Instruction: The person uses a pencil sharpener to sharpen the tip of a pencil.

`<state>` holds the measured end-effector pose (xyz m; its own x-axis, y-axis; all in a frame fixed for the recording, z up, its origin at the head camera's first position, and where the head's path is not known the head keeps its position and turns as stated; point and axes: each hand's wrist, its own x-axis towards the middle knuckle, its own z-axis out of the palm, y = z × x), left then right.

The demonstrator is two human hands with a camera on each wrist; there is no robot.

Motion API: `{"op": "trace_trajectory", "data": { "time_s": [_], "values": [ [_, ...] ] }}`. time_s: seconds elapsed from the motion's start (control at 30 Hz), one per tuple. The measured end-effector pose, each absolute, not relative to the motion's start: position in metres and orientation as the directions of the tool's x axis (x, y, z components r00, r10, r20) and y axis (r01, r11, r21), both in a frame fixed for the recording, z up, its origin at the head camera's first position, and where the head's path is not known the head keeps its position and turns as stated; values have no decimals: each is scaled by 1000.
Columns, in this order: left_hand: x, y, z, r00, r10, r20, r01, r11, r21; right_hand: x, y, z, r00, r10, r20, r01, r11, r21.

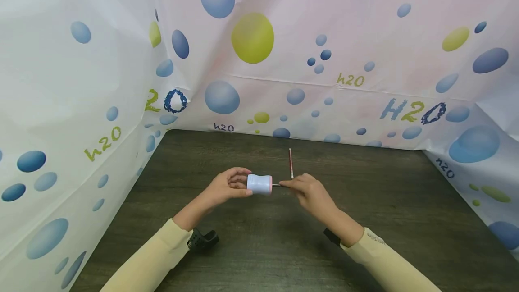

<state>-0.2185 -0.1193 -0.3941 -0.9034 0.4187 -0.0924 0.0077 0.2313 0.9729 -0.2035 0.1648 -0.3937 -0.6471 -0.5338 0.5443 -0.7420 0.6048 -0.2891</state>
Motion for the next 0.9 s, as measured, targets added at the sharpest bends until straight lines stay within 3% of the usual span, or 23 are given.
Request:
{"op": "trace_trajectory", "data": {
  "time_s": [0.23, 0.4, 0.6, 0.77, 0.9],
  "values": [
    [-222, -117, -393, -892, 410, -190, -114, 201, 973, -208, 167, -395, -485, -493, 722, -790, 602, -119],
    [-221, -118, -389, -870, 425, -251, -165, 229, 959, -208, 168, -394, -393, -523, 757, -822, 569, -34],
    [-217, -118, -386, -871, 428, -240, -147, 239, 960, -205, 167, -398, -305, -560, 770, -852, 521, 42],
    [-214, -116, -386, -890, 417, -184, -77, 261, 962, -204, 167, -396, -333, -558, 760, -851, 525, 12],
    [-214, -114, -386, -912, 388, -130, -15, 286, 958, -204, 168, -389, -437, -559, 704, -835, 543, -88]
  ]
}}
